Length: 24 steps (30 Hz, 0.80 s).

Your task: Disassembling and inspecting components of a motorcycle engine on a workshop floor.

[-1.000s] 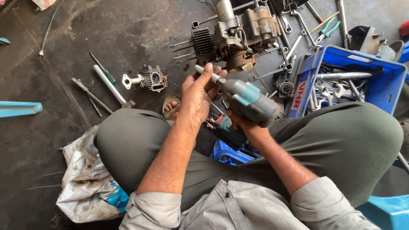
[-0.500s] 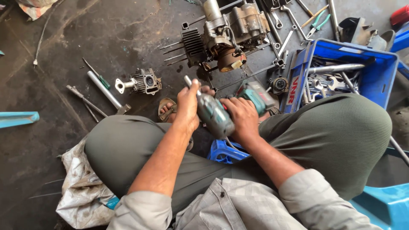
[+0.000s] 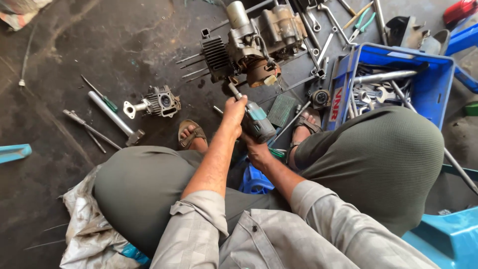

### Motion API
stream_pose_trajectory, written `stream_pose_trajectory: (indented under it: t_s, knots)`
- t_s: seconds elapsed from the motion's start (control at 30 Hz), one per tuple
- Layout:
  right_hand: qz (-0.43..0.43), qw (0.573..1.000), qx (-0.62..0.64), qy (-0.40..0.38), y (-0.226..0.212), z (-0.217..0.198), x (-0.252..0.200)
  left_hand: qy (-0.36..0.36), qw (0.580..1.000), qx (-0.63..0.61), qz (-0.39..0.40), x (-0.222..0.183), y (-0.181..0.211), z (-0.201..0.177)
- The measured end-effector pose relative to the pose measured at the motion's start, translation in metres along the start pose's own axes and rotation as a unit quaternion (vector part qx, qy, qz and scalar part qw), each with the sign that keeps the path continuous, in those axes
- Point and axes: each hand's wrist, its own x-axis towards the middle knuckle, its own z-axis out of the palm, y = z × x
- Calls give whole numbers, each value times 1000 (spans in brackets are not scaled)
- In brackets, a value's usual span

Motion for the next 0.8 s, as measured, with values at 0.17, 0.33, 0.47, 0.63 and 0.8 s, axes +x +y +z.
stream_pose_trajectory:
  t_s: [0.17, 0.33, 0.47, 0.63, 0.8]
  knots:
    - [-8, 1000, 15, -23, 30, -3, 29, 37, 999, -20, 24, 5, 3, 0]
    - [52, 995, 80, -7, 47, 8, 42, 109, 982, 142, 63, 1, 17, 4]
    - [106, 986, 132, 7, 63, 10, 39, 128, 976, 167, 57, 0, 15, 0]
    - [111, 991, 71, 32, 78, 1, 45, 122, 979, 160, 20, -4, 25, -2]
    - [-24, 998, -29, 49, 92, -10, 52, 208, 892, 402, -16, 10, 34, -3]
